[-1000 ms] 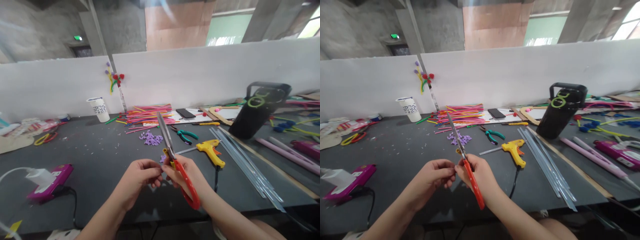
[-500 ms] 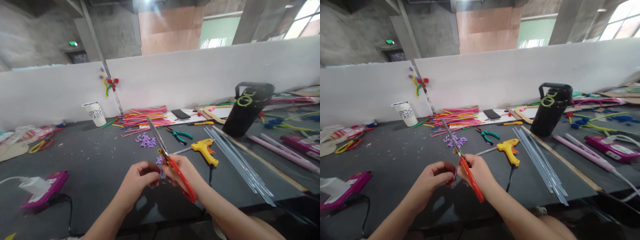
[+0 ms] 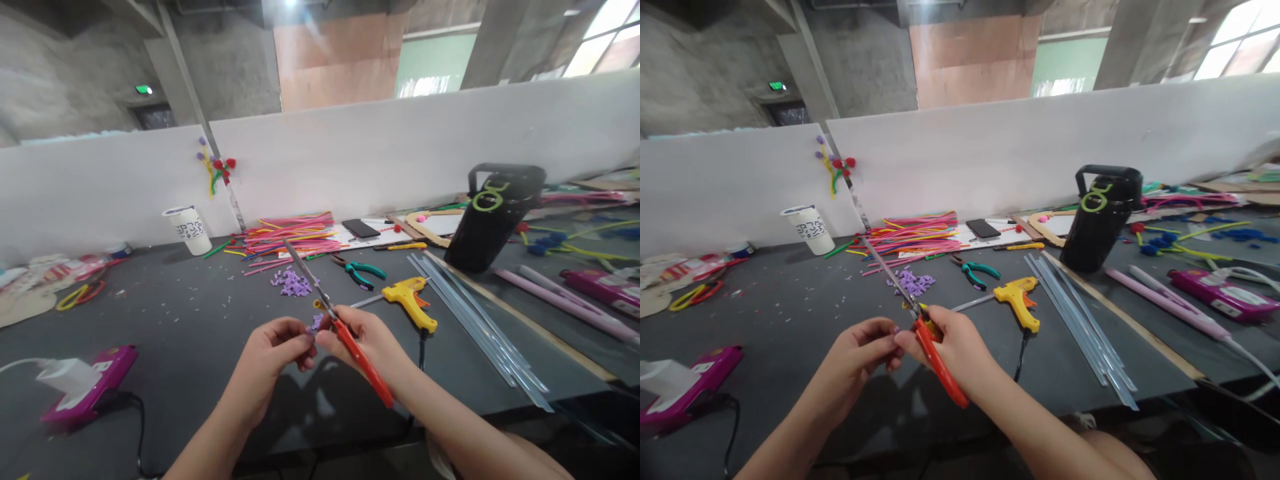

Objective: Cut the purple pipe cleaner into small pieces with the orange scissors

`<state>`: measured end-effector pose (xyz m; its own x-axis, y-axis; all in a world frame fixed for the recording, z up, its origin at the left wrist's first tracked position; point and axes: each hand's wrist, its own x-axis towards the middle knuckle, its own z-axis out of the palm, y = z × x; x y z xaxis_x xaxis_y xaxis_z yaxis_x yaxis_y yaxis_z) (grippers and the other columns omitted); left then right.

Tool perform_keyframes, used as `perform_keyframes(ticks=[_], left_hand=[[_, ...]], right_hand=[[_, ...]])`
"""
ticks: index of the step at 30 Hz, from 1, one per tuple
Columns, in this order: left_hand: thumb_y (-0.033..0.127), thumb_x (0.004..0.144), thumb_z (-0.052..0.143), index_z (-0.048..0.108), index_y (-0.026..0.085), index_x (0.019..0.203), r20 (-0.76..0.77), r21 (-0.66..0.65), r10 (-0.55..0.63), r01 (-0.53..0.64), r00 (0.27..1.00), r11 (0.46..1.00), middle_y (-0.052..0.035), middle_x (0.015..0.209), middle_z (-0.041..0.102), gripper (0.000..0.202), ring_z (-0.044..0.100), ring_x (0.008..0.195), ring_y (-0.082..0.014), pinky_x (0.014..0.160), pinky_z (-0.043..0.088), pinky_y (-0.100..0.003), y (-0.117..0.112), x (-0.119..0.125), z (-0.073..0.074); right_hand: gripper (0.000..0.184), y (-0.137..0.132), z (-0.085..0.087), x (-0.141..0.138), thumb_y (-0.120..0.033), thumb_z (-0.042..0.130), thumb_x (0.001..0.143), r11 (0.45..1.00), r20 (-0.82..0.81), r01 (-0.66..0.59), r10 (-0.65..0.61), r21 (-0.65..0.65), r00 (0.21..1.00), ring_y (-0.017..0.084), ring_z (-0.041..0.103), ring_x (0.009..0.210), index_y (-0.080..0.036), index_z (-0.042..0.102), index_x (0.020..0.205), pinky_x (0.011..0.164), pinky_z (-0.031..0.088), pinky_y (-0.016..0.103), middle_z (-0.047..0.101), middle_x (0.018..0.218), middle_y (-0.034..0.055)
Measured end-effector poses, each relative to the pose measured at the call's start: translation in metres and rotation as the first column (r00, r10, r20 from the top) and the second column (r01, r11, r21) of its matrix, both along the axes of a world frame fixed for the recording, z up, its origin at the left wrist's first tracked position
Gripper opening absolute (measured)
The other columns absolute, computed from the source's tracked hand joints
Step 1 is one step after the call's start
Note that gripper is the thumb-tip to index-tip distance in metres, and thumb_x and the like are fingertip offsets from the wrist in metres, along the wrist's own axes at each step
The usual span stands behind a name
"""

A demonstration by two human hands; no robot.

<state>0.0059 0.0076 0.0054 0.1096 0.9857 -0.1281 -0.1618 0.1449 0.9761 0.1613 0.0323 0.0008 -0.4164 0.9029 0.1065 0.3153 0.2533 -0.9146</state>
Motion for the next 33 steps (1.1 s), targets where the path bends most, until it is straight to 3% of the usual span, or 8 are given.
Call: perform_keyframes(ticks=[5, 9, 16, 27, 33], left_hand=[[0.017, 0.07, 0.063, 0.058, 0.016, 0.069, 0.172, 0.052, 0.186, -0.198, 0.967, 0.979, 0.0006, 0.064, 0.064, 0.005, 0.056, 0.055, -0.0083, 0.057, 0.043, -0.019, -0.001, -0.011, 0.011], [0.015, 0.069, 0.063, 0.059, 0.016, 0.067, 0.222, 0.073, 0.227, -0.248, 0.948, 0.966, 0.0027, 0.06, 0.062, 0.005, 0.052, 0.052, -0.0051, 0.052, 0.04, -0.014, -0.003, -0.017, 0.017], [0.014, 0.066, 0.064, 0.064, 0.014, 0.067, 0.266, 0.145, 0.255, -0.3, 0.929, 0.943, 0.0014, 0.06, 0.061, 0.002, 0.052, 0.051, -0.006, 0.05, 0.041, -0.015, -0.003, -0.016, 0.015], [0.013, 0.062, 0.068, 0.066, 0.014, 0.066, 0.292, 0.147, 0.246, -0.297, 0.924, 0.943, 0.0014, 0.055, 0.062, 0.005, 0.054, 0.046, -0.0068, 0.046, 0.041, -0.016, -0.001, -0.02, 0.017], [0.013, 0.064, 0.067, 0.065, 0.014, 0.067, 0.269, 0.163, 0.223, -0.273, 0.937, 0.948, 0.0018, 0.056, 0.062, 0.004, 0.054, 0.048, -0.0061, 0.048, 0.041, -0.015, 0.0, -0.023, 0.015]], right_hand=[[0.031, -0.006, 0.002, 0.006, -0.05, 0.052, 0.072, 0.956, 0.39, 0.021, -0.14, 0.293, 0.91, 0.011, 0.041, 0.05, -0.02, 0.049, 0.074, 0.048, 0.026, 0.022, 0.048, 0.056, -0.0039], [0.036, -0.01, -0.007, 0.008, -0.054, 0.047, 0.074, 0.907, 0.515, -0.007, -0.232, 0.421, 0.825, 0.016, 0.049, 0.054, -0.019, 0.052, 0.08, 0.05, 0.026, 0.024, 0.054, 0.058, 0.0], [0.045, -0.014, -0.012, 0.005, -0.06, 0.043, 0.074, 0.853, 0.552, -0.03, -0.31, 0.521, 0.774, 0.019, 0.056, 0.056, -0.018, 0.055, 0.081, 0.051, 0.028, 0.025, 0.059, 0.059, 0.003], [0.045, -0.013, -0.013, 0.006, -0.06, 0.041, 0.076, 0.784, 0.515, -0.062, -0.344, 0.618, 0.785, 0.017, 0.055, 0.051, -0.018, 0.054, 0.076, 0.049, 0.028, 0.025, 0.058, 0.055, 0.0018], [0.044, -0.013, -0.012, 0.007, -0.06, 0.039, 0.077, 0.782, 0.534, -0.08, -0.342, 0.618, 0.773, 0.017, 0.055, 0.051, -0.018, 0.053, 0.073, 0.049, 0.027, 0.025, 0.057, 0.054, 0.0014]])
